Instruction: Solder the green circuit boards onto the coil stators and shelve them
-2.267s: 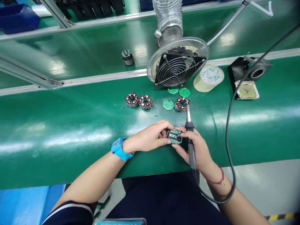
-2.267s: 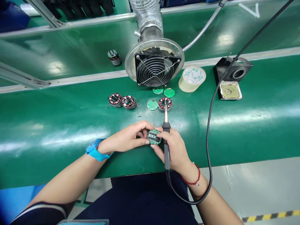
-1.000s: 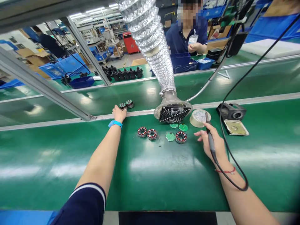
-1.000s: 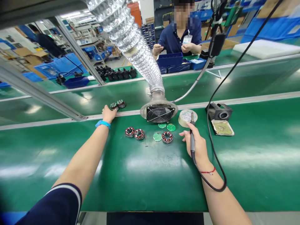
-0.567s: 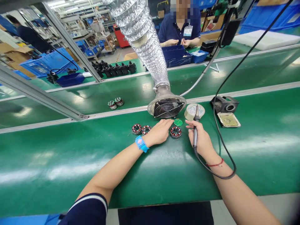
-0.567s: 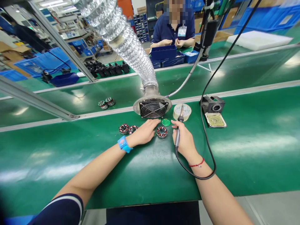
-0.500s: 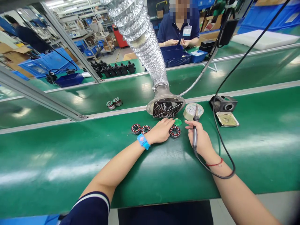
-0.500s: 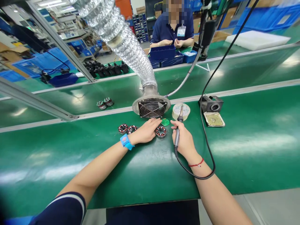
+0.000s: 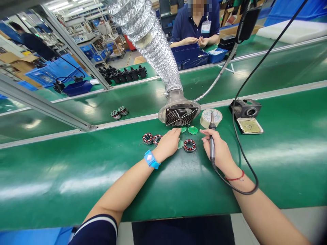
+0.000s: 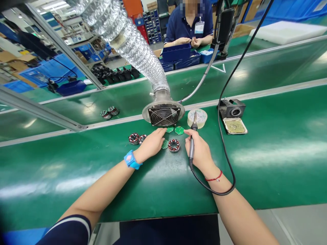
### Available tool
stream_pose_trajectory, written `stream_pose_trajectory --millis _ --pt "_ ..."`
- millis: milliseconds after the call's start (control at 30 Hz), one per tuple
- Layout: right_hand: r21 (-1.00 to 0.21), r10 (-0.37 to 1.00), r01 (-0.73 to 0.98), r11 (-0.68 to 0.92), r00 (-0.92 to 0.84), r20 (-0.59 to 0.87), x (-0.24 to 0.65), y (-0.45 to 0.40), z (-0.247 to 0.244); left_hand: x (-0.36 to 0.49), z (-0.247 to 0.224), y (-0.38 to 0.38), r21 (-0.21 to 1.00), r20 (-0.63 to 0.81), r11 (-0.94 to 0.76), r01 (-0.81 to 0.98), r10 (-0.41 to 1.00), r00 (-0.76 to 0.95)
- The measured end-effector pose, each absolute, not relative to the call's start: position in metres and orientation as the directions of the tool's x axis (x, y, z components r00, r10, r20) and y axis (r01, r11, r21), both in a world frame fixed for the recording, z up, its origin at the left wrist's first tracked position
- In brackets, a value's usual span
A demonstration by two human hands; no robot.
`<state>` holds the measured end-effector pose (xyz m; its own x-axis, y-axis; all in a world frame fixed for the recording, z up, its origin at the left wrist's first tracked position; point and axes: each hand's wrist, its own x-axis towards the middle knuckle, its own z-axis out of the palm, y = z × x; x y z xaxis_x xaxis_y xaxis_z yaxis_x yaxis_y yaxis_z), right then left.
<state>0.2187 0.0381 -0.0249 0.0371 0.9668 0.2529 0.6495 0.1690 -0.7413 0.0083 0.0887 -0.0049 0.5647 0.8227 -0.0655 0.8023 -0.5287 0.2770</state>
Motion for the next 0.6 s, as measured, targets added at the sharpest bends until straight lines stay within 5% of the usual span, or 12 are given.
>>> stream_pose_trajectory --millis 233,600 --pt "-0.741 0.965 0.652 0.164 0.050 0.258 0.221 0.036 -0.026 0.030 -0.010 0.105 0.008 -0.152 -0.584 0.812 0.802 0.578" --pt "-0.753 0.959 0.632 0.183 0.056 0.279 0.216 0.036 -0.020 0.022 0.014 0.105 0.066 -0.111 -0.719 0.692 0.683 0.721"
